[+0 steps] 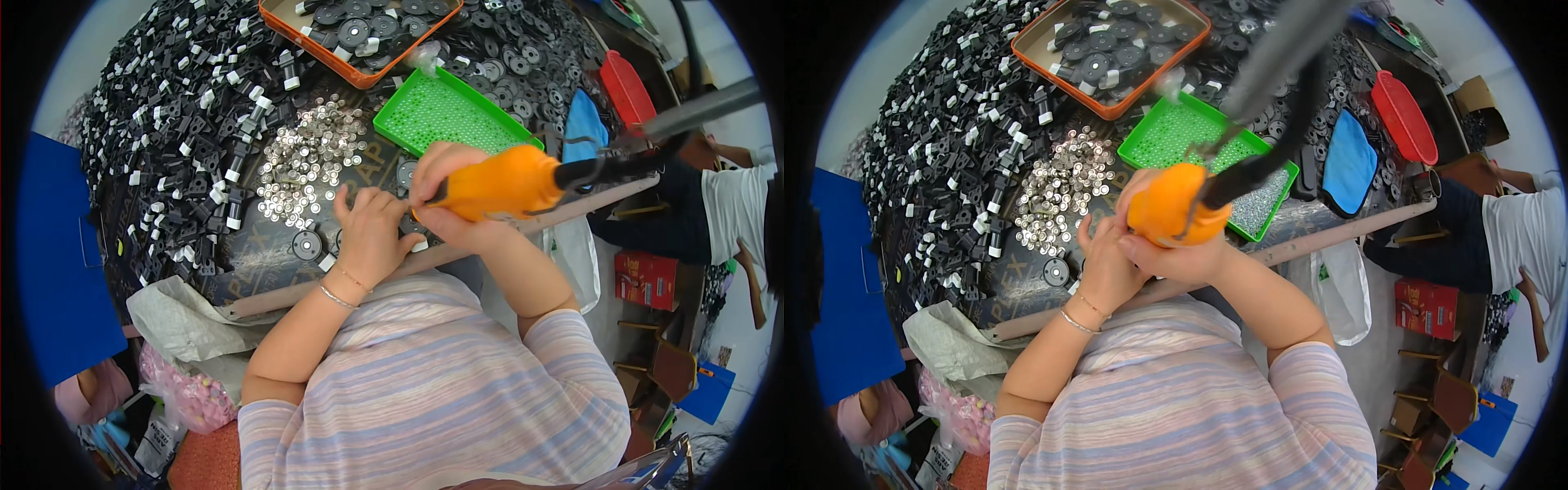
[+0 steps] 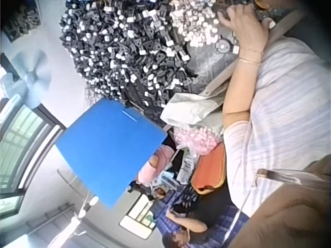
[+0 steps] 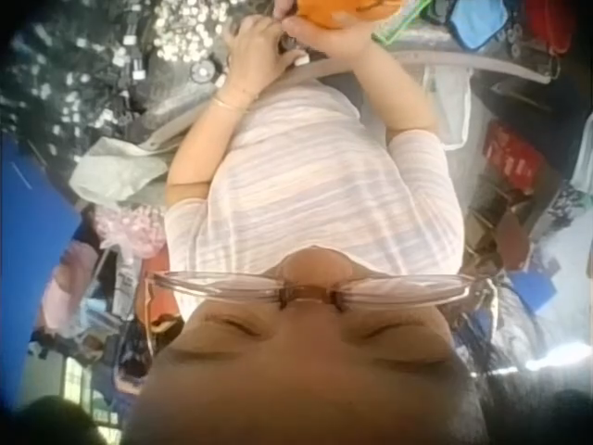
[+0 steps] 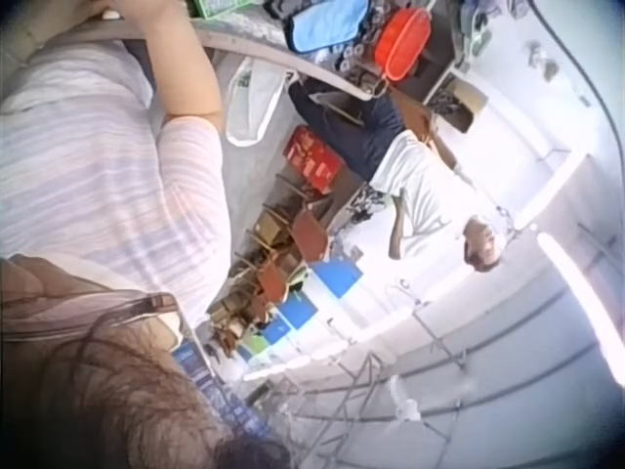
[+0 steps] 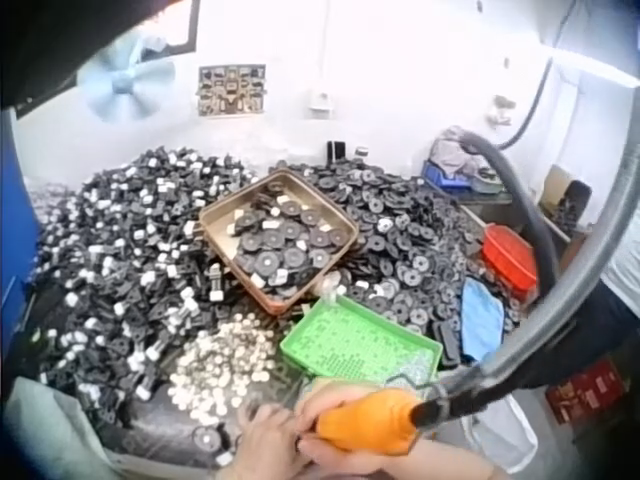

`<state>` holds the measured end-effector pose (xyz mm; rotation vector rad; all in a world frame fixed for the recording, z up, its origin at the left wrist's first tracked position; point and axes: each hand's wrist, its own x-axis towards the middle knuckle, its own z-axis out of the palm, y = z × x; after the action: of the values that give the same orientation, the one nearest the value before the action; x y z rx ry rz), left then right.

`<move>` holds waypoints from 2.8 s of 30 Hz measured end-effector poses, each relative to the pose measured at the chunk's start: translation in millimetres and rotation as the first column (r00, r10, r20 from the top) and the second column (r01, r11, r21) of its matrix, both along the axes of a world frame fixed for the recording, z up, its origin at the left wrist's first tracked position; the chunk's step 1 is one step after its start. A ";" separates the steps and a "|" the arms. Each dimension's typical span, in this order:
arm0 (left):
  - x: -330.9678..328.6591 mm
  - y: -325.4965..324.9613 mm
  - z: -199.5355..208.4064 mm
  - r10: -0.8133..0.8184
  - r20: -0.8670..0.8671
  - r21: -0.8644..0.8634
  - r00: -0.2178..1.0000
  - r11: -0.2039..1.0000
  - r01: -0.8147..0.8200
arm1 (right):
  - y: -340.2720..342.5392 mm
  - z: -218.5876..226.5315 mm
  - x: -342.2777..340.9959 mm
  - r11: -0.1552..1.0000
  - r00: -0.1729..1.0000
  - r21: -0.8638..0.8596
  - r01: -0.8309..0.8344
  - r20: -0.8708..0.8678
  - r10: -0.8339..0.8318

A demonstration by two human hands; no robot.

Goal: Assembling small plastic components with metal plates using an electric screwdriver.

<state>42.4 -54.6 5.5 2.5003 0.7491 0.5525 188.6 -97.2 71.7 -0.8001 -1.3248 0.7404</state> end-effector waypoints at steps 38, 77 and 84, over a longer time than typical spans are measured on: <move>1.5 -0.9 0.4 -0.001 -0.052 -0.010 0.999 1.000 0.001 | -4.8 -28.5 83.2 0.940 0.909 -0.070 0.335 -0.237 -0.342; -28.2 14.0 -6.2 0.003 -0.004 -0.090 1.000 0.996 -0.004 | 13.2 3.3 -28.2 0.997 0.997 -0.020 -0.076 0.005 0.076; -26.7 10.5 -4.1 -0.008 -0.065 -0.261 0.998 0.965 -0.010 | 15.2 -0.4 -28.6 0.998 0.997 -0.043 -0.050 0.065 0.053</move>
<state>15.7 -44.0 1.4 2.2818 0.7925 0.3482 160.0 -82.0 71.3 -0.8322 -1.3972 0.7901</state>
